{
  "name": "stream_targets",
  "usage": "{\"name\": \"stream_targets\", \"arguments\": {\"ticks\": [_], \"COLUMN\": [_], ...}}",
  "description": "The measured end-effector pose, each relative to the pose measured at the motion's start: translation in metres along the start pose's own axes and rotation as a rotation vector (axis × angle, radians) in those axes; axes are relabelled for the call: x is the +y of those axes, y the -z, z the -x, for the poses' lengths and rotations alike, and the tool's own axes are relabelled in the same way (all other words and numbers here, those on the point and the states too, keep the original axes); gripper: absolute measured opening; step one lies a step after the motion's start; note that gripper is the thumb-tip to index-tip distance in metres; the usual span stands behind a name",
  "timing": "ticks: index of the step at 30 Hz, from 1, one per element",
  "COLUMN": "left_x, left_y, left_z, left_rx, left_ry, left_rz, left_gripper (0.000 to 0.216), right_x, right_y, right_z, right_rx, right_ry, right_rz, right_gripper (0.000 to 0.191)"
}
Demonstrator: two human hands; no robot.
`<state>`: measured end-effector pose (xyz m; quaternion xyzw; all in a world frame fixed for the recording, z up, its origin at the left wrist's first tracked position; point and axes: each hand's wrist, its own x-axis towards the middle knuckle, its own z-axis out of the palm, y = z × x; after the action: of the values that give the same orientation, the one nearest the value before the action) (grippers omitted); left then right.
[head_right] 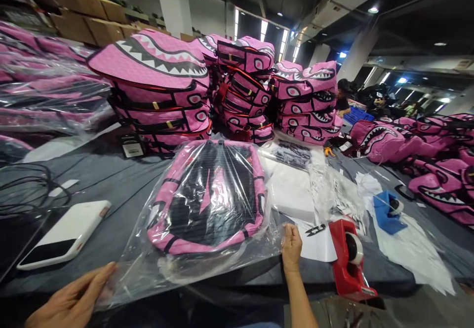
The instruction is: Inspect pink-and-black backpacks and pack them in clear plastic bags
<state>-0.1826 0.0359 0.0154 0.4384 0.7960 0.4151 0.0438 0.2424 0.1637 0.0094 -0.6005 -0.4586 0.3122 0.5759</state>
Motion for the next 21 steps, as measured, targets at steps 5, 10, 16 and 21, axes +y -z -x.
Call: {"name": "stream_targets", "arguments": {"ticks": [5, 10, 16, 21], "left_x": [0.069, 0.110, 0.105, 0.102], "left_y": [-0.004, -0.022, -0.023, -0.019], "left_z": [0.008, 0.011, 0.009, 0.006], "left_rx": [0.101, -0.073, -0.313, -0.312], "left_ry": [-0.777, -0.969, -0.907, -0.876], "left_rz": [-0.184, -0.130, 0.021, 0.078], "left_gripper": [0.041, 0.050, 0.024, 0.022], "right_x": [0.007, 0.002, -0.008, -0.014], "right_y": [0.004, 0.003, -0.001, 0.001], "right_z": [0.000, 0.002, 0.005, 0.005], "right_rx": [0.032, 0.026, 0.027, 0.006], "right_ry": [0.036, 0.028, -0.007, 0.000], "right_rz": [0.011, -0.012, -0.061, -0.039], "right_gripper": [0.055, 0.055, 0.058, 0.060]}}
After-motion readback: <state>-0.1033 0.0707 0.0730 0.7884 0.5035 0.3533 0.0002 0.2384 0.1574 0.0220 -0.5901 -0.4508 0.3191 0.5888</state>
